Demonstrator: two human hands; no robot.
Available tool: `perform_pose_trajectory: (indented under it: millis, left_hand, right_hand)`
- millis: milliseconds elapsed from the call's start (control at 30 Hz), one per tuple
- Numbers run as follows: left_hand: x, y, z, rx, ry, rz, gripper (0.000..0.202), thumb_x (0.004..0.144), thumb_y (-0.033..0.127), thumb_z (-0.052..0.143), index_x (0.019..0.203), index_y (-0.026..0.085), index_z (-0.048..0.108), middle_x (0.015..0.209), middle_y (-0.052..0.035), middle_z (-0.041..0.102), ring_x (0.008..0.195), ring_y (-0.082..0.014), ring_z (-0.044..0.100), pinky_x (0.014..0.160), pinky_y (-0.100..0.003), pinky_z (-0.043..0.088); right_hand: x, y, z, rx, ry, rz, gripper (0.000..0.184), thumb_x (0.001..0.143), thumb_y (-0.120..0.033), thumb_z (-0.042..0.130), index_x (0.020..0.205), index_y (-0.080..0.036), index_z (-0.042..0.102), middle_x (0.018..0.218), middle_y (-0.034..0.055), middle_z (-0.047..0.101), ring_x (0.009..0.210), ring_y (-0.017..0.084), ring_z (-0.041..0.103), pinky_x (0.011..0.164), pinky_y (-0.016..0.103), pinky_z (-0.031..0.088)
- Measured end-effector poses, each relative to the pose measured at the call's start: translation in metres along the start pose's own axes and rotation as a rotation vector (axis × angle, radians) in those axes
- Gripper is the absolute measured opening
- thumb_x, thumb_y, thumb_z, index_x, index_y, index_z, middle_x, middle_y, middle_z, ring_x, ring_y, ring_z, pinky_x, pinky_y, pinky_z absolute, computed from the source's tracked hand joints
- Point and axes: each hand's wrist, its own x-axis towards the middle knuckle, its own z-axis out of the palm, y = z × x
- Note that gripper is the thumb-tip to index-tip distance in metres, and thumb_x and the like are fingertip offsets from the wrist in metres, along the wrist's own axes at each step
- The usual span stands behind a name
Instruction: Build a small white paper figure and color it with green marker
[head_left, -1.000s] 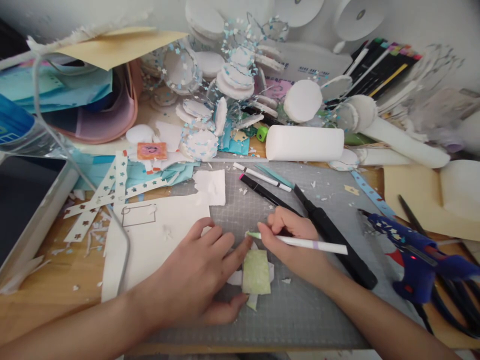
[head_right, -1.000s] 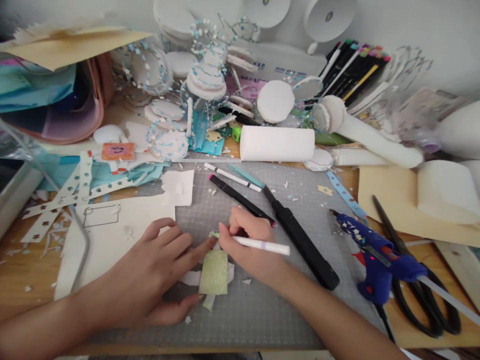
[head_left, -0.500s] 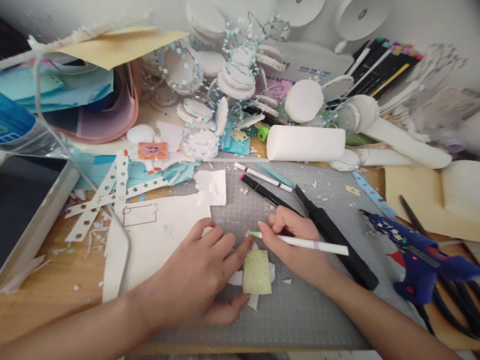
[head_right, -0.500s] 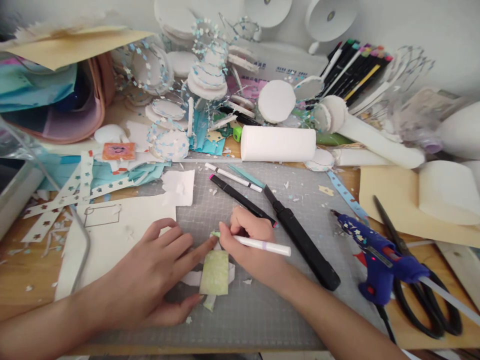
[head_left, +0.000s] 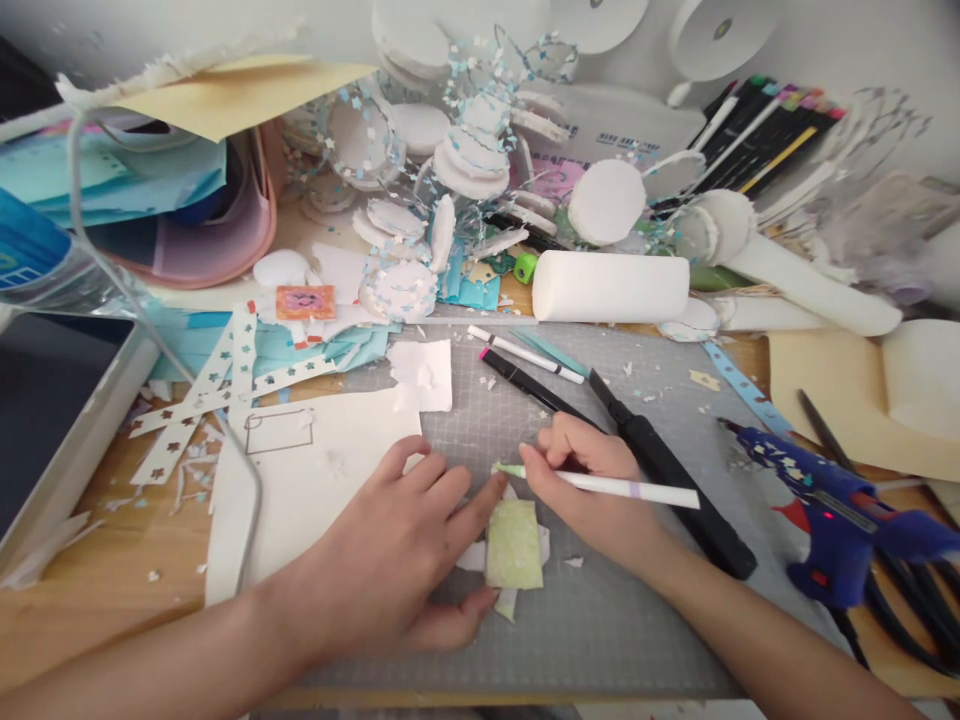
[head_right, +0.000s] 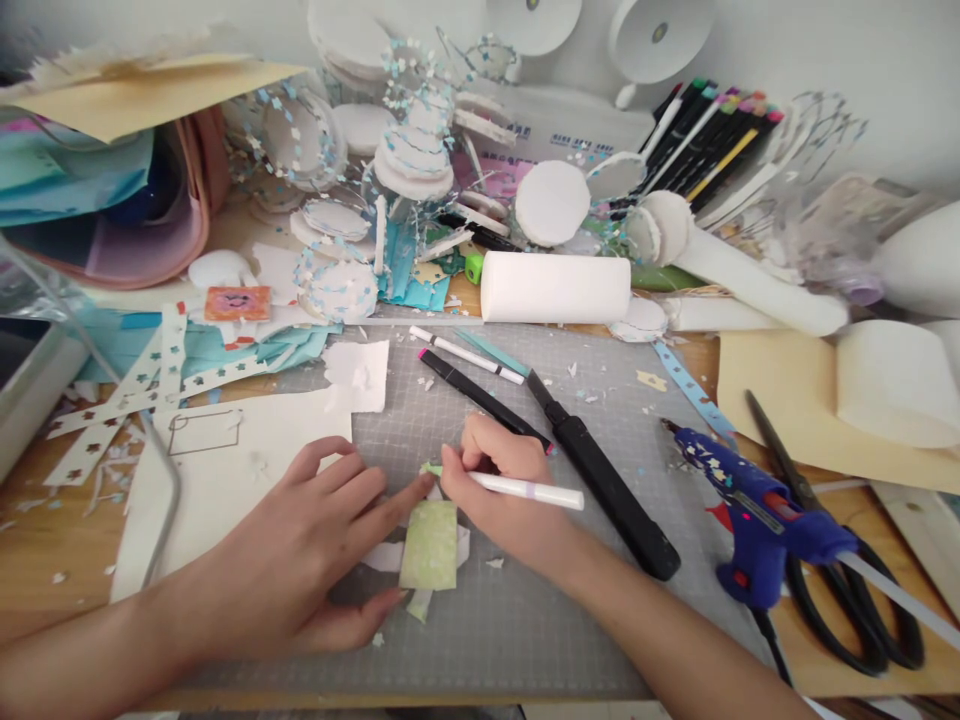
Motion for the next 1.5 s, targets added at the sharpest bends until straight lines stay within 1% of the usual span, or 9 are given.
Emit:
perform_pose_trajectory:
  millis: [367,500,633,767,900,1067,1300,1400,1500]
  left_hand:
    - [0.0024,0.0016,-0.0004,0.014,-0.014,-0.017,0.059,0.083,0.045,0.05,0.133,0.015,0.047,0.085,-0.0043,0.054,0.079,-0.0236,0.049,0.09,-0.046,0.031]
    - [0.0024,0.0013,-0.0005,0.002,-0.014,-0.019,0.057,0.083,0.045,0.049,0.131,0.014,0.049,0.084,-0.0043,0.054,0.08,-0.0234,0.048,0.091,-0.045,0.03]
    - [0.0027,0.0012,-0.0006,-0.001,-0.026,-0.014,0.058,0.084,0.044,0.049,0.132,0.013,0.048,0.084,-0.0042,0.054,0.081,-0.0234,0.048,0.092,-0.045,0.03]
    - [0.003,0.0016,-0.0008,0.002,-0.021,-0.016,0.056,0.084,0.045,0.048,0.13,0.013,0.051,0.085,-0.0045,0.054,0.081,-0.0236,0.048,0.091,-0.045,0.03]
    - [0.0033,0.0015,-0.0004,0.0,-0.026,-0.016,0.059,0.083,0.044,0.049,0.133,0.012,0.048,0.085,-0.0043,0.054,0.081,-0.0234,0.048,0.091,-0.045,0.03]
    - [0.0025,0.0013,-0.0003,0.006,-0.03,-0.015,0.059,0.083,0.045,0.049,0.132,0.012,0.049,0.085,-0.0048,0.054,0.081,-0.0237,0.048,0.091,-0.046,0.03]
    - [0.0027,0.0013,-0.0014,0.006,-0.031,-0.028,0.061,0.082,0.046,0.051,0.134,0.014,0.047,0.086,-0.0035,0.054,0.083,-0.0233,0.049,0.093,-0.045,0.029]
    - [0.0024,0.0026,-0.001,-0.013,-0.01,-0.049,0.062,0.082,0.046,0.054,0.135,0.015,0.047,0.088,-0.0036,0.056,0.084,-0.0229,0.05,0.094,-0.044,0.028]
    - [0.0023,0.005,0.0005,-0.02,0.048,-0.071,0.054,0.082,0.046,0.057,0.128,0.016,0.053,0.092,-0.0042,0.059,0.088,-0.0225,0.052,0.095,-0.043,0.027]
  right_hand:
    - [0.0006,-0.0013,-0.0012,0.008,0.0,0.017,0.035,0.082,-0.015,0.054,0.061,-0.021,0.027,0.054,-0.0078,0.028,0.048,0.008,0.027,0.046,0.025,0.022]
    - [0.0009,0.0002,-0.0012,0.003,-0.034,0.015,0.035,0.083,-0.017,0.055,0.061,-0.021,0.029,0.055,-0.0077,0.029,0.048,0.008,0.027,0.046,0.025,0.022]
    - [0.0007,0.0011,-0.0007,0.004,-0.001,0.002,0.036,0.082,-0.014,0.055,0.061,-0.021,0.027,0.055,-0.0079,0.028,0.048,0.008,0.027,0.047,0.024,0.023]
    - [-0.0005,0.0009,-0.001,0.005,-0.049,-0.002,0.034,0.083,-0.014,0.057,0.062,-0.021,0.03,0.056,-0.0077,0.031,0.049,0.008,0.029,0.047,0.024,0.024]
    - [-0.0002,0.0007,-0.0017,0.002,0.003,-0.004,0.036,0.082,-0.011,0.054,0.061,-0.021,0.027,0.055,-0.0079,0.028,0.049,0.008,0.027,0.047,0.024,0.023]
    - [0.0007,0.0013,-0.002,0.005,-0.037,-0.003,0.035,0.083,-0.012,0.055,0.062,-0.021,0.028,0.056,-0.0077,0.029,0.05,0.008,0.028,0.047,0.024,0.023]
    - [0.0011,0.0004,0.0013,0.002,0.055,0.012,0.035,0.083,-0.014,0.056,0.062,-0.021,0.029,0.055,-0.008,0.028,0.049,0.007,0.027,0.046,0.023,0.022]
    - [0.0027,-0.0003,0.0014,0.134,0.185,0.041,0.034,0.085,-0.014,0.055,0.062,-0.021,0.03,0.055,-0.0083,0.03,0.047,0.007,0.028,0.044,0.022,0.023]
    - [0.0035,-0.0001,-0.0019,0.308,0.286,0.056,0.033,0.086,-0.018,0.056,0.064,-0.022,0.032,0.055,-0.0087,0.034,0.044,0.006,0.032,0.043,0.022,0.025]
